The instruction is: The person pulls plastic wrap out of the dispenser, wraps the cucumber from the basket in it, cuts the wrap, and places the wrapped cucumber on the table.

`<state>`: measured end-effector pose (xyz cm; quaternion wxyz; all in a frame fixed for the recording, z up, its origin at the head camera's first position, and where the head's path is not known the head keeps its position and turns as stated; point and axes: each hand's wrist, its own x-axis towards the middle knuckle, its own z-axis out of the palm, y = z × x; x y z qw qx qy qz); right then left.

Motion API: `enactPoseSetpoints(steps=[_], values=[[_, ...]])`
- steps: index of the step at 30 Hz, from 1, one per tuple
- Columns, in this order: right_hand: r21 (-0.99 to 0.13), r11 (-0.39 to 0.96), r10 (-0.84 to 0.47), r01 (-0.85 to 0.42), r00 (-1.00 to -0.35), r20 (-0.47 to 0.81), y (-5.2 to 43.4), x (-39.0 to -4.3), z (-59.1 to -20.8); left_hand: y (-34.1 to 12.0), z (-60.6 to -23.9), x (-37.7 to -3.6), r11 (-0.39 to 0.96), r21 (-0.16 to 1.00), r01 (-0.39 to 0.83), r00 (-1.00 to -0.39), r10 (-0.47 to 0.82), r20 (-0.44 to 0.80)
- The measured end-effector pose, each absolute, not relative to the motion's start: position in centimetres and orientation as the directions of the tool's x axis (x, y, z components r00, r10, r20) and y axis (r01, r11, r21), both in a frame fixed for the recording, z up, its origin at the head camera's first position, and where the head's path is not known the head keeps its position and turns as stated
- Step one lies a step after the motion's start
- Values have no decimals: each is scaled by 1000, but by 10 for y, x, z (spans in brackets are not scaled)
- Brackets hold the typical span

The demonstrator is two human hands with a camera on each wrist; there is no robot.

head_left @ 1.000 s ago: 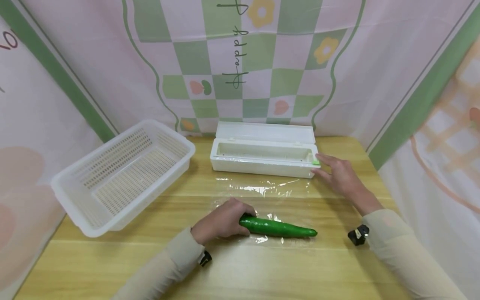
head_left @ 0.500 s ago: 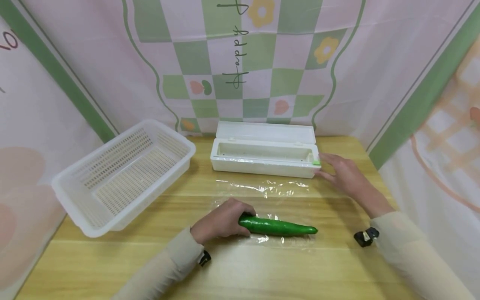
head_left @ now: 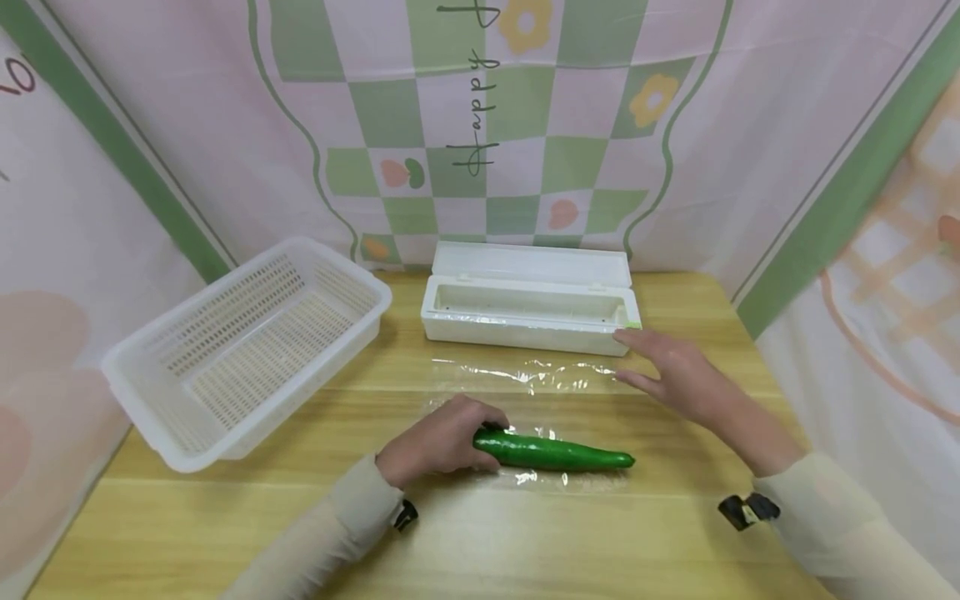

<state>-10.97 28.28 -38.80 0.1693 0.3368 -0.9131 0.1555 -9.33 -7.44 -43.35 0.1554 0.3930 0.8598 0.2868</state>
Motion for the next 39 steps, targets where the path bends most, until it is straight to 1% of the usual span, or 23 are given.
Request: enactPoseSetpoints(steps=[3,9,11,17,22,26,29,31,35,37,39], values=[[-161,680,-610,-715,-674,417,275,-101,-390,-77,-432,-93,529,615,585,-643,764,-45],[-161,619,-680,-769,-627,381,261,-84,-393,-83,-429,-92,537,621,572,-648,759,-60],[-172,611,-692,-772,-627,358,257,-77,-395,-84,-430,-92,537,620,572,-646,761,-63],[-215,620,-706,-754,-656,265,250,-55,-404,-89,-431,-89,540,601,590,-640,766,-59],[-175,597,-723,-783,-619,305,248,-42,-410,-102,-429,-86,549,544,635,-641,767,-26],[-124,599,-738,-791,-605,298,249,-33,-413,-116,-423,-83,536,479,695,-619,786,18],[-95,598,-749,-796,-597,288,250,-28,-417,-127,-421,-79,515,389,764,-577,814,56],[-81,578,-760,-812,-572,309,251,-26,-419,-133,-421,-78,490,298,819,-536,840,91],[-27,510,-788,-860,-480,384,253,-26,-425,-143,-423,-76,387,113,915,-403,887,225],[15,481,-797,-877,-430,423,254,-26,-427,-148,-423,-76,353,42,935,-349,890,293],[68,447,-812,-892,-373,449,255,-25,-427,-152,-424,-76,336,-6,942,-314,888,336]])
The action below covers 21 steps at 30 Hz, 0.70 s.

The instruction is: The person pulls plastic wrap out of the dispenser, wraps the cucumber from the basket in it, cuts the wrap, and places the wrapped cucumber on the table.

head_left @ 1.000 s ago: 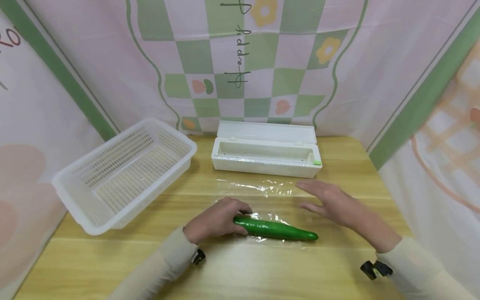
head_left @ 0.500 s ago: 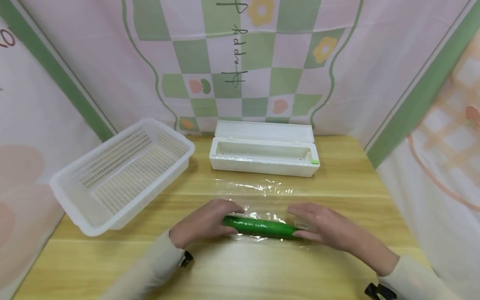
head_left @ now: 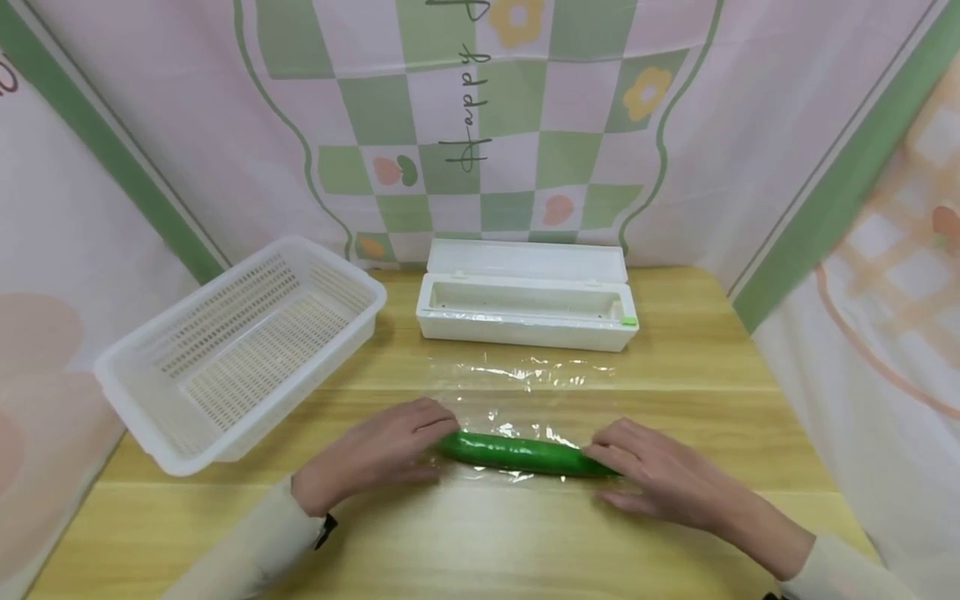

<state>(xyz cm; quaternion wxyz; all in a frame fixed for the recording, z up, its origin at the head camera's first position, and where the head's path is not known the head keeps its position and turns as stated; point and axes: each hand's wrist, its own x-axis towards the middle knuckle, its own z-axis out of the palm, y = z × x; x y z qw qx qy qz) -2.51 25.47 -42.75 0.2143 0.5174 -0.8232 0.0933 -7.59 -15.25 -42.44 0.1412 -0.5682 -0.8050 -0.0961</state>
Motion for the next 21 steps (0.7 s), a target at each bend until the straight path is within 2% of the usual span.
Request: enactPoseSetpoints(steps=[5,11,14,17,21], values=[[154,342,-854,-927,-239,463,260,-21,-430,-164,-430,-75,318,-70,945,-269,884,382],[188,276,-882,-943,-170,440,271,-17,-439,-176,-437,-69,314,-99,944,-268,907,324],[202,267,-883,-942,-156,442,276,-18,-445,-178,-440,-67,324,-74,943,-290,911,293],[203,281,-884,-938,-171,434,281,-17,-451,-177,-444,-66,329,-56,943,-303,914,271],[206,297,-891,-932,-192,412,285,-16,-456,-175,-450,-66,317,-73,946,-288,922,259]])
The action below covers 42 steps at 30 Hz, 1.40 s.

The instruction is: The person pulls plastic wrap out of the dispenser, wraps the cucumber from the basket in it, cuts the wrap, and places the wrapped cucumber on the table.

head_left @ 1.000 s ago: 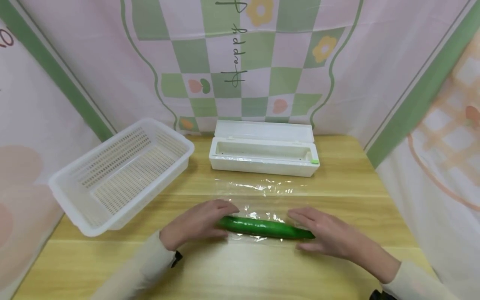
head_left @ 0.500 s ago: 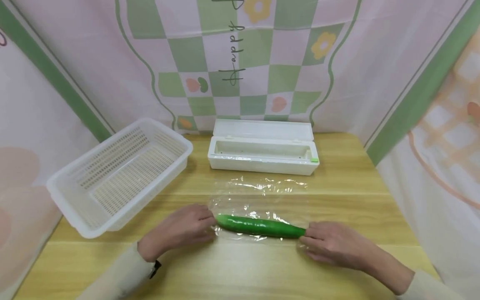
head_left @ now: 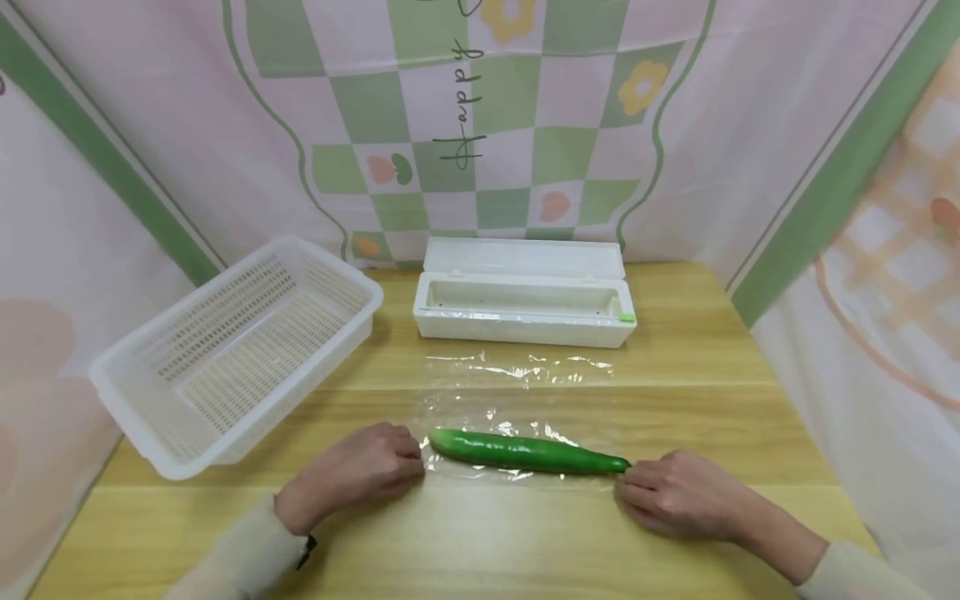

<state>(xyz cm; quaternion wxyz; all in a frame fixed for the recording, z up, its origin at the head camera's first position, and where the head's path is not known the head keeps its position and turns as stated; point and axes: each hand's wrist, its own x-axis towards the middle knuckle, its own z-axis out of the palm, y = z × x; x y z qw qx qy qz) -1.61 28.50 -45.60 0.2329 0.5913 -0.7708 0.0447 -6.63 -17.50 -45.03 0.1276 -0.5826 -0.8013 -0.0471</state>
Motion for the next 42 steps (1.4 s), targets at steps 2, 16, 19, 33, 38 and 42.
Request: enactPoseSetpoints(steps=[2,16,19,33,38,42], values=[[210,303,-893,-929,-200,403,285,-15,-457,-174,-452,-66,308,-92,947,-276,926,259],[225,364,-866,-904,-240,439,286,-14,-459,-171,-452,-61,353,-135,926,-319,922,219],[205,386,-850,-900,-260,459,286,-14,-458,-170,-449,-60,382,-46,923,-359,897,256],[159,459,-803,-874,-331,495,287,-14,-450,-170,-441,-67,476,139,869,-495,821,283],[154,477,-796,-865,-351,493,288,-14,-448,-166,-444,-69,511,164,844,-536,796,282],[143,495,-792,-857,-377,481,288,-13,-447,-161,-446,-71,536,168,827,-561,775,290]])
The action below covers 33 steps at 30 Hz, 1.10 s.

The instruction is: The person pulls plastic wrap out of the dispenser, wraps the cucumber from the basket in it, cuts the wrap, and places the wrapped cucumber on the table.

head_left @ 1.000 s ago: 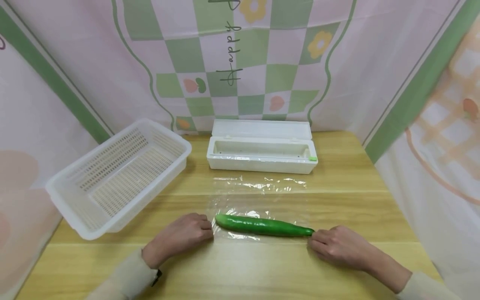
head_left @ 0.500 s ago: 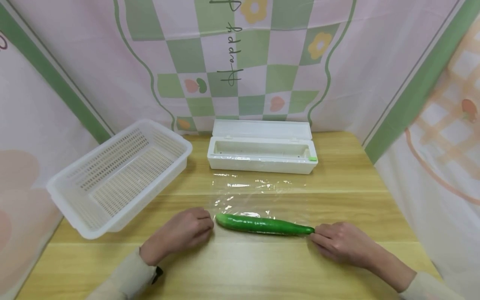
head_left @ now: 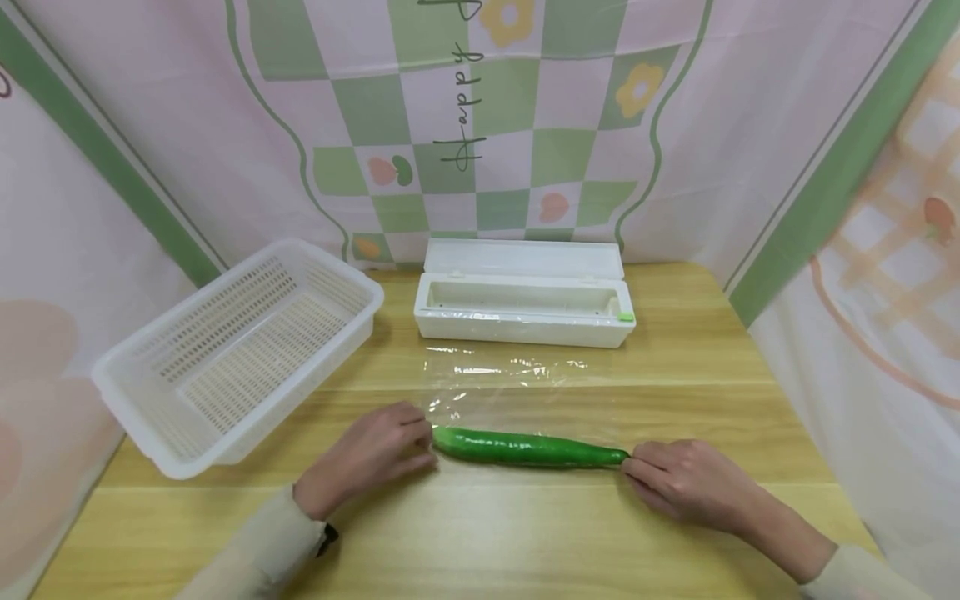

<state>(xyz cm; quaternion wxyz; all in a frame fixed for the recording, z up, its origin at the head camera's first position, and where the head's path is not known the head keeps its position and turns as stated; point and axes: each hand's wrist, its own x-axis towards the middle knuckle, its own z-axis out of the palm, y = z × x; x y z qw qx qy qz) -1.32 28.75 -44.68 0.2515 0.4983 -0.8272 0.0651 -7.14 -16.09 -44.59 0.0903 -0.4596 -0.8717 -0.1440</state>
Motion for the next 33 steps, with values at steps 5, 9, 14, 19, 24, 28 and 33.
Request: enactPoseSetpoints(steps=[5,9,14,19,24,28,33], values=[[141,503,-789,-852,-387,477,288,-14,-447,-156,-447,-74,546,198,814,-580,751,315],[144,516,-787,-845,-401,469,288,-13,-446,-154,-448,-76,524,239,818,-576,749,329],[138,522,-785,-842,-410,464,289,-14,-447,-152,-448,-79,479,290,828,-556,769,316],[136,524,-777,-841,-407,481,287,-15,-448,-151,-449,-80,483,340,807,-575,773,268],[159,557,-749,-815,-409,522,283,-16,-450,-152,-449,-81,477,375,795,-584,771,256],[169,592,-723,-788,-428,542,280,-17,-452,-152,-449,-81,464,409,786,-588,765,261],[118,616,-693,-779,-464,552,279,-17,-454,-153,-450,-82,448,427,785,-583,767,268]])
